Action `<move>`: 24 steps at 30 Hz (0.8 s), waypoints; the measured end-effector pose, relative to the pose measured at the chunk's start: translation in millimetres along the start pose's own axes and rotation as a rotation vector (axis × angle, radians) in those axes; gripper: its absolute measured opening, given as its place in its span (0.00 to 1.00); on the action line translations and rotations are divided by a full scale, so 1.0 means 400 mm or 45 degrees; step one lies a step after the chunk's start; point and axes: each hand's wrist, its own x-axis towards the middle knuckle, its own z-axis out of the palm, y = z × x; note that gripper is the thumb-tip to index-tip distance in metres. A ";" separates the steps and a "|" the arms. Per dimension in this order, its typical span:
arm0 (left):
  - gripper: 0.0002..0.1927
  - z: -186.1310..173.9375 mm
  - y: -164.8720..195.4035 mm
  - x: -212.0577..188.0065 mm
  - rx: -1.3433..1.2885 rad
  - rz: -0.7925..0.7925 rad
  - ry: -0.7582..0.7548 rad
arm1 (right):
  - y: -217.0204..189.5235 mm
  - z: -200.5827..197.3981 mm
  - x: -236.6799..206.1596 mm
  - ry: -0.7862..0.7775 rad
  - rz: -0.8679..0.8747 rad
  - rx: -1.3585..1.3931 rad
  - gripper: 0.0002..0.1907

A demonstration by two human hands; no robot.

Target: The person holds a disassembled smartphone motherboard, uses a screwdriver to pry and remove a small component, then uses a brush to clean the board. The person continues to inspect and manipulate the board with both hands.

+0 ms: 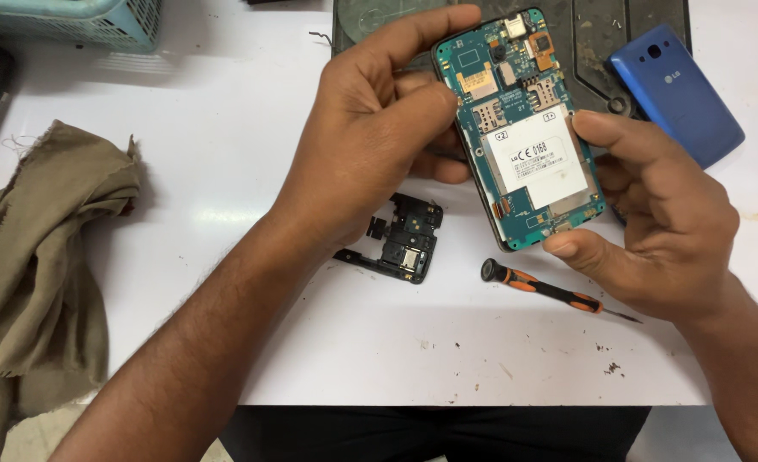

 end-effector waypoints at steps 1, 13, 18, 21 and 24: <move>0.29 -0.002 0.000 0.000 0.008 0.018 0.004 | 0.000 0.000 0.001 -0.001 -0.015 -0.020 0.37; 0.23 -0.003 0.001 0.005 -0.015 0.029 0.053 | -0.005 -0.004 0.004 -0.012 -0.053 -0.042 0.37; 0.22 -0.002 0.000 0.008 -0.027 0.044 0.061 | -0.006 -0.004 0.007 -0.017 -0.068 -0.036 0.37; 0.23 0.000 -0.002 0.008 -0.018 0.043 0.063 | -0.009 -0.007 0.004 -0.016 -0.042 -0.025 0.37; 0.25 0.000 -0.004 0.002 -0.034 0.026 0.025 | -0.010 -0.005 0.000 -0.010 -0.009 0.006 0.37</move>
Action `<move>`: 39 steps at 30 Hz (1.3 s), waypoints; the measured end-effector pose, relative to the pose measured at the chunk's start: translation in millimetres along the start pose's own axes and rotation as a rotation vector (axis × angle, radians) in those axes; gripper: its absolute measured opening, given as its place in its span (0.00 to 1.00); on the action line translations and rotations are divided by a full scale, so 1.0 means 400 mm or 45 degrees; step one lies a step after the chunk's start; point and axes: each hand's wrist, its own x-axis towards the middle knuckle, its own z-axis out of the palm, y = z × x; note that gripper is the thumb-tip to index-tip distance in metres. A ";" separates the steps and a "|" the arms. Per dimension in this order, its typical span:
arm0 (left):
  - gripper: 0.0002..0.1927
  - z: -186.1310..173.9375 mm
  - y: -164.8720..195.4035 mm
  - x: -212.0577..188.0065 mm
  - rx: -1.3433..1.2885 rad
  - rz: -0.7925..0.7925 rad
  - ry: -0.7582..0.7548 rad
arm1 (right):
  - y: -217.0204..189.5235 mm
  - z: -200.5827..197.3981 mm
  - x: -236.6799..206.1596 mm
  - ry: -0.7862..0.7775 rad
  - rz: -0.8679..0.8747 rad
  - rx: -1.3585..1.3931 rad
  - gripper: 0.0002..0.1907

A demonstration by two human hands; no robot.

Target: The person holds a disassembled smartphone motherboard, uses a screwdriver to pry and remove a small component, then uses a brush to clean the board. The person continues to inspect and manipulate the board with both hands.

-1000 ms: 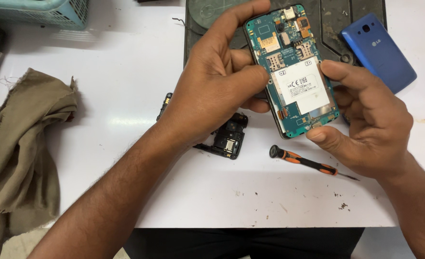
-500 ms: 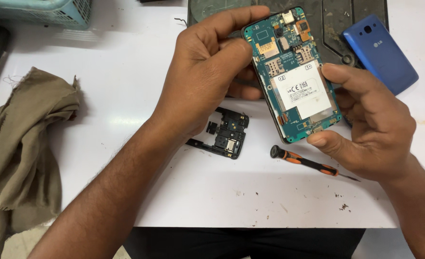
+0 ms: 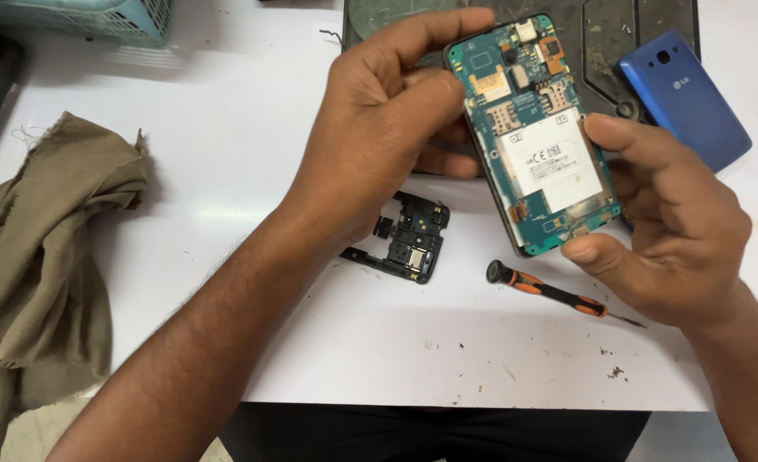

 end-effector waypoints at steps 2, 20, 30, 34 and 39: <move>0.27 0.000 -0.002 -0.004 -0.018 0.000 -0.042 | 0.001 0.003 -0.002 0.010 0.014 0.016 0.37; 0.32 0.003 -0.010 -0.008 -0.036 0.010 -0.121 | 0.020 -0.005 -0.013 0.043 0.013 0.035 0.36; 0.37 0.012 -0.015 -0.009 -0.028 -0.033 -0.100 | 0.029 -0.002 -0.020 0.069 0.010 -0.005 0.38; 0.39 0.012 -0.018 -0.013 -0.001 -0.056 -0.094 | 0.036 0.002 -0.018 0.093 0.029 -0.008 0.40; 0.40 0.017 -0.024 -0.011 -0.027 -0.092 -0.086 | 0.039 0.002 -0.021 0.142 0.074 -0.009 0.44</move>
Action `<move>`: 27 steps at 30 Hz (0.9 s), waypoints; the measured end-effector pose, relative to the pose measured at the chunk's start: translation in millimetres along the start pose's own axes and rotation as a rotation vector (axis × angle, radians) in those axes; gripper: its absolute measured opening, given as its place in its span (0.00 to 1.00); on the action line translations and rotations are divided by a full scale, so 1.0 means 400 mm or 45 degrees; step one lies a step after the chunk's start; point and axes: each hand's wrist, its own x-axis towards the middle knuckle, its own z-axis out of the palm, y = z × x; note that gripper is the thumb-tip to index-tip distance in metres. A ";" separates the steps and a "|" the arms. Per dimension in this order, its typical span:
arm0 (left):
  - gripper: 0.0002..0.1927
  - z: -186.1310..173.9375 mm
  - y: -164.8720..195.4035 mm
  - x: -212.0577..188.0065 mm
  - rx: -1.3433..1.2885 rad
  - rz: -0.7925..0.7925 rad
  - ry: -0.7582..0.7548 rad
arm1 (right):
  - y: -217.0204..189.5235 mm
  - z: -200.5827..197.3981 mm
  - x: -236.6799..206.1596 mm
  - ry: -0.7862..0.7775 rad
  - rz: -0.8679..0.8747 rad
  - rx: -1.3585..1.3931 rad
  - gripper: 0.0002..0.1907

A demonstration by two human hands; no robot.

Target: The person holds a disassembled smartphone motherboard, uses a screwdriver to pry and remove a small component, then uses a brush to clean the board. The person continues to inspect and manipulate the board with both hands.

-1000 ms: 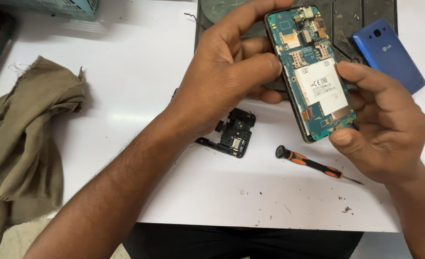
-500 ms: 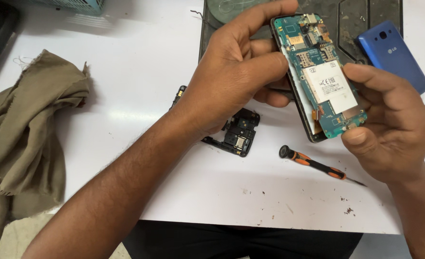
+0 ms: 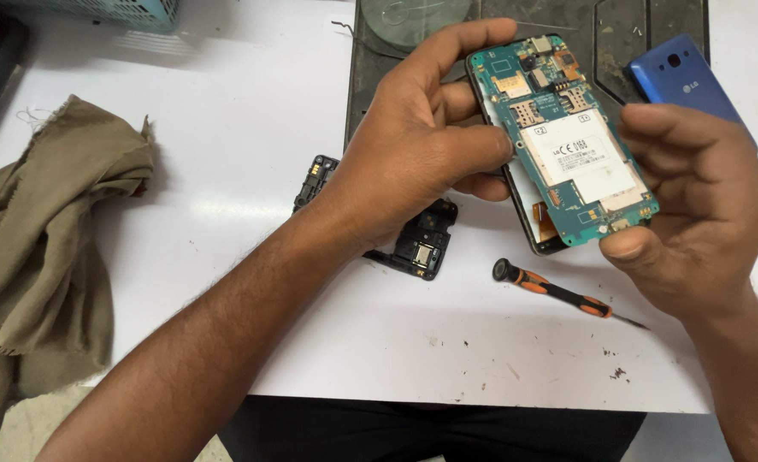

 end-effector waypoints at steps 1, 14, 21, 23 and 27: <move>0.40 0.001 -0.001 0.000 -0.017 -0.007 0.002 | 0.001 0.000 -0.001 0.013 0.018 0.015 0.43; 0.38 0.014 -0.014 0.006 -0.006 -0.044 0.114 | 0.014 -0.021 -0.021 0.088 -0.010 -0.065 0.35; 0.38 0.021 -0.024 0.009 -0.026 -0.009 0.214 | 0.007 -0.023 -0.018 0.149 0.086 -0.095 0.29; 0.38 0.025 -0.030 0.010 -0.025 0.011 0.238 | 0.002 -0.023 -0.018 0.105 0.004 -0.129 0.28; 0.38 0.034 -0.044 0.005 -0.020 0.066 0.268 | -0.003 -0.020 -0.019 0.086 -0.008 -0.146 0.34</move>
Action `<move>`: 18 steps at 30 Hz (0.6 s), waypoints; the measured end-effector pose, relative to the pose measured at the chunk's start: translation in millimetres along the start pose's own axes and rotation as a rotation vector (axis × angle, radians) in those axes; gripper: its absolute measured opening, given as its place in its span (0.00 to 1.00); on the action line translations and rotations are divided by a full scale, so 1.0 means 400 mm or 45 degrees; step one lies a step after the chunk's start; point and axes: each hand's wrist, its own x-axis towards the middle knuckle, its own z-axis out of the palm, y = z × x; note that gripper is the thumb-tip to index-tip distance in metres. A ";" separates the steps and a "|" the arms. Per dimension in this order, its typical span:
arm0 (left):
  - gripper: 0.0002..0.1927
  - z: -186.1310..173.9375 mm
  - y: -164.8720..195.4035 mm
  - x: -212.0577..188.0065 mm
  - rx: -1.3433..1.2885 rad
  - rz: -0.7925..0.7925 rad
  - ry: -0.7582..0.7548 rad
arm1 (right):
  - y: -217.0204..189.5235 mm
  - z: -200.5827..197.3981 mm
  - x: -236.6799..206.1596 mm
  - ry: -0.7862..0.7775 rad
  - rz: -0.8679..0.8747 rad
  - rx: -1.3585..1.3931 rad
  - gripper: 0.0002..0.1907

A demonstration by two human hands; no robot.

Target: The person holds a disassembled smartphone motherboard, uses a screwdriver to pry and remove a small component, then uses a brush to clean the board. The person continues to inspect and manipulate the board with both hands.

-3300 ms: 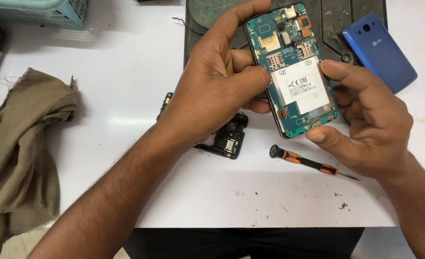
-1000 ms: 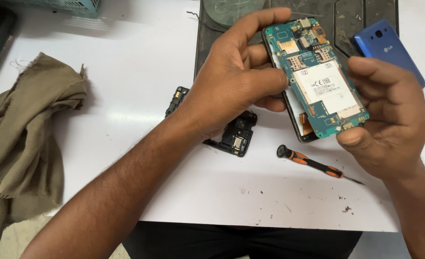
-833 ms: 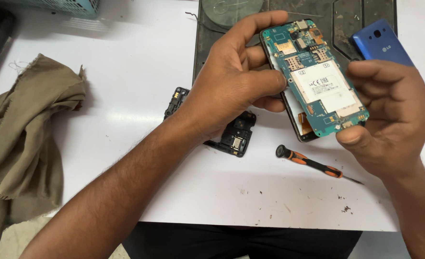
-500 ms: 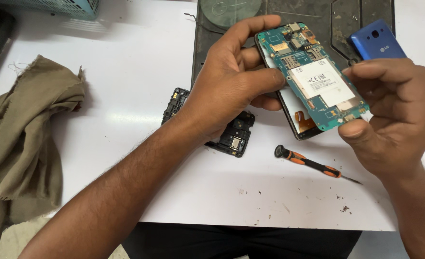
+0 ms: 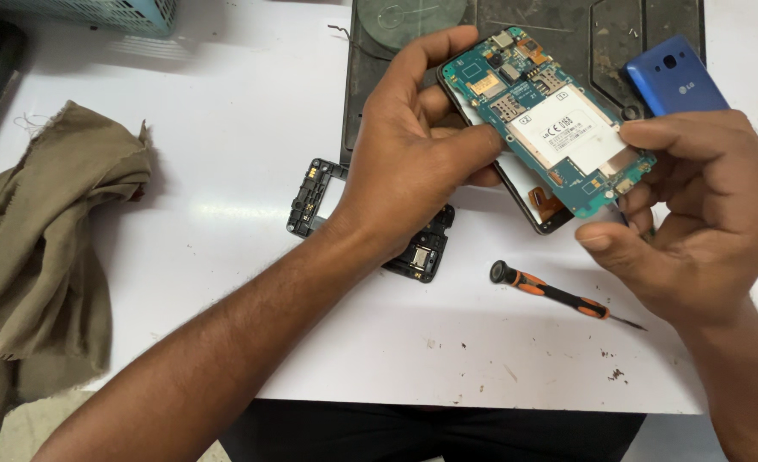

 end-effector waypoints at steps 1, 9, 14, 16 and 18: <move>0.38 0.002 -0.003 -0.002 -0.004 0.018 0.003 | 0.001 0.004 0.000 0.006 0.002 -0.028 0.35; 0.36 0.004 -0.019 -0.010 0.009 0.090 -0.023 | -0.006 0.011 -0.005 0.052 0.044 -0.183 0.33; 0.37 0.007 -0.021 -0.010 0.006 0.095 -0.014 | -0.006 0.012 -0.019 0.069 0.022 -0.271 0.31; 0.37 0.009 -0.020 -0.010 0.012 0.087 -0.002 | -0.003 0.010 -0.024 0.071 0.007 -0.279 0.30; 0.37 0.013 -0.019 -0.010 0.020 0.074 0.007 | 0.000 0.008 -0.027 0.070 -0.004 -0.275 0.29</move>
